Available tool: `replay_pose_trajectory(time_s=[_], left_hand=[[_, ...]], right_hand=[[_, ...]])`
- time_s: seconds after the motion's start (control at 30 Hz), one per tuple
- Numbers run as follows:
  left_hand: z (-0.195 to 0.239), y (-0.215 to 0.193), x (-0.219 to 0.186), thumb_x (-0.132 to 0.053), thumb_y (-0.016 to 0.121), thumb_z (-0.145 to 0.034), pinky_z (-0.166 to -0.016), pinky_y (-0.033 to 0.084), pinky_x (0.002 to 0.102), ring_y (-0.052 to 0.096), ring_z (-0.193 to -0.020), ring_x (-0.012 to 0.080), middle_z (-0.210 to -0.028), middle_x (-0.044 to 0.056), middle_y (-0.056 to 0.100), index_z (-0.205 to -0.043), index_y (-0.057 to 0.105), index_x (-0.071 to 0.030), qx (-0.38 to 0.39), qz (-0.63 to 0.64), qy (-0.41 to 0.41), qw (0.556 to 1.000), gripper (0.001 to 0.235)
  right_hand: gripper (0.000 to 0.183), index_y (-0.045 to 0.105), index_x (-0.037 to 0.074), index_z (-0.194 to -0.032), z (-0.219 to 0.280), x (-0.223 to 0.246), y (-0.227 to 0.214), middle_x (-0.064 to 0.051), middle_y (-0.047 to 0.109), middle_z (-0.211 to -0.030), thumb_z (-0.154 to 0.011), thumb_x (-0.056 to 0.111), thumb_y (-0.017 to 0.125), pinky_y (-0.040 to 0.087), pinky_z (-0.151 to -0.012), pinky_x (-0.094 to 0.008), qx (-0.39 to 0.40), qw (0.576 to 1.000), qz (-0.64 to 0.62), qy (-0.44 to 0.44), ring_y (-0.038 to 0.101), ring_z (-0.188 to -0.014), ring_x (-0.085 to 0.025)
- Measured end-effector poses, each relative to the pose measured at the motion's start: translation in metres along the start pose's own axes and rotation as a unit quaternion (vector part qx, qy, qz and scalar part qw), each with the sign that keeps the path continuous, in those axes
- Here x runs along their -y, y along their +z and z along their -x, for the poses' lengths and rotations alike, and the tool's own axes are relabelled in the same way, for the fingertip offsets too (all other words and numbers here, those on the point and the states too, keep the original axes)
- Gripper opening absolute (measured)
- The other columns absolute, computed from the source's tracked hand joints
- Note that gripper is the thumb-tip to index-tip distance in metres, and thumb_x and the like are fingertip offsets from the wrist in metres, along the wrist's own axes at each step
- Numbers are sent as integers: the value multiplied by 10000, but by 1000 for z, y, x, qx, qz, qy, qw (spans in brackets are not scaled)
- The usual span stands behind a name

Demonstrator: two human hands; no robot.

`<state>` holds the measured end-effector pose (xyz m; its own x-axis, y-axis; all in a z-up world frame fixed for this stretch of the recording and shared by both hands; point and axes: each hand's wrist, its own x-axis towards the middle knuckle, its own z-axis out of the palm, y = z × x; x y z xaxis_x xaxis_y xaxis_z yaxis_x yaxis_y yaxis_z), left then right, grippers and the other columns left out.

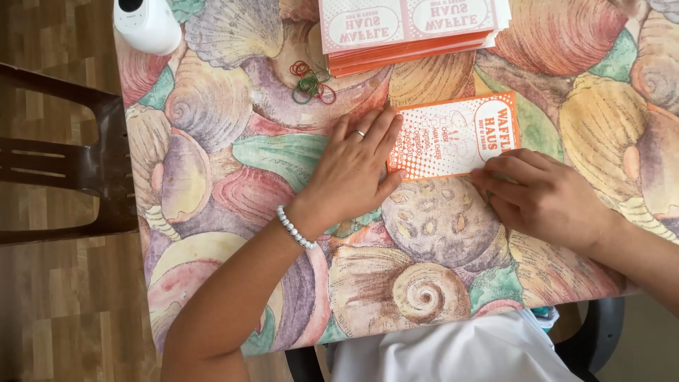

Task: Folding printed paper sheets into bags on a table.

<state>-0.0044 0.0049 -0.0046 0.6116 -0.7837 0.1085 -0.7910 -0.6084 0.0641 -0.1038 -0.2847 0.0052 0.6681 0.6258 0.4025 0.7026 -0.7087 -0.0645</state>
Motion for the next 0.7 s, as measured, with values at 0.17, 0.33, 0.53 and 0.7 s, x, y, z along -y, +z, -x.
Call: replay_pose_trajectory(time_s=[0.17, 0.33, 0.53, 0.7], left_hand=[[4, 2, 6, -592, 430, -1017, -1212, 199, 581, 312, -1496, 345, -1615, 148, 382, -1560, 366, -56, -19, 9, 7, 1000, 766], [5, -2, -7, -596, 362, -1035, -1240, 72, 660, 242, -1540, 354, -1646, 159, 341, -1566, 379, -47, -20, -24, -1, 1000, 763], [3, -10, -11, -666, 299, -1011, -1214, 67, 698, 263, -1473, 557, -1675, 108, 244, -1605, 284, -170, 44, -79, -48, 995, 774], [1, -13, -1, -588, 640, -897, -1151, 174, 769, 448, -1355, 517, -1495, 102, 488, -1453, 510, -124, -33, 10, -31, 999, 736]], right_hand=[[92, 738, 67, -947, -17, -9, -2, -54, 700, -942, -951, 145, 691, 561, -723, -392, 25, 997, -52, 44, 665, -804, -269], [525, 623, 128, -1483, -57, -15, 18, 21, 600, -567, -975, 253, 578, 451, -415, -386, 107, 987, 58, 108, 571, -453, -200], [429, 602, 143, -1408, -88, -20, 39, 39, 479, -372, -1040, 333, 490, 389, -330, -345, 171, 968, 142, 116, 495, -301, -183], [334, 811, 356, -1263, -26, -74, 28, 105, 611, -471, -1053, 315, 555, 464, -360, -256, 129, 938, 221, 234, 601, -412, -108]])
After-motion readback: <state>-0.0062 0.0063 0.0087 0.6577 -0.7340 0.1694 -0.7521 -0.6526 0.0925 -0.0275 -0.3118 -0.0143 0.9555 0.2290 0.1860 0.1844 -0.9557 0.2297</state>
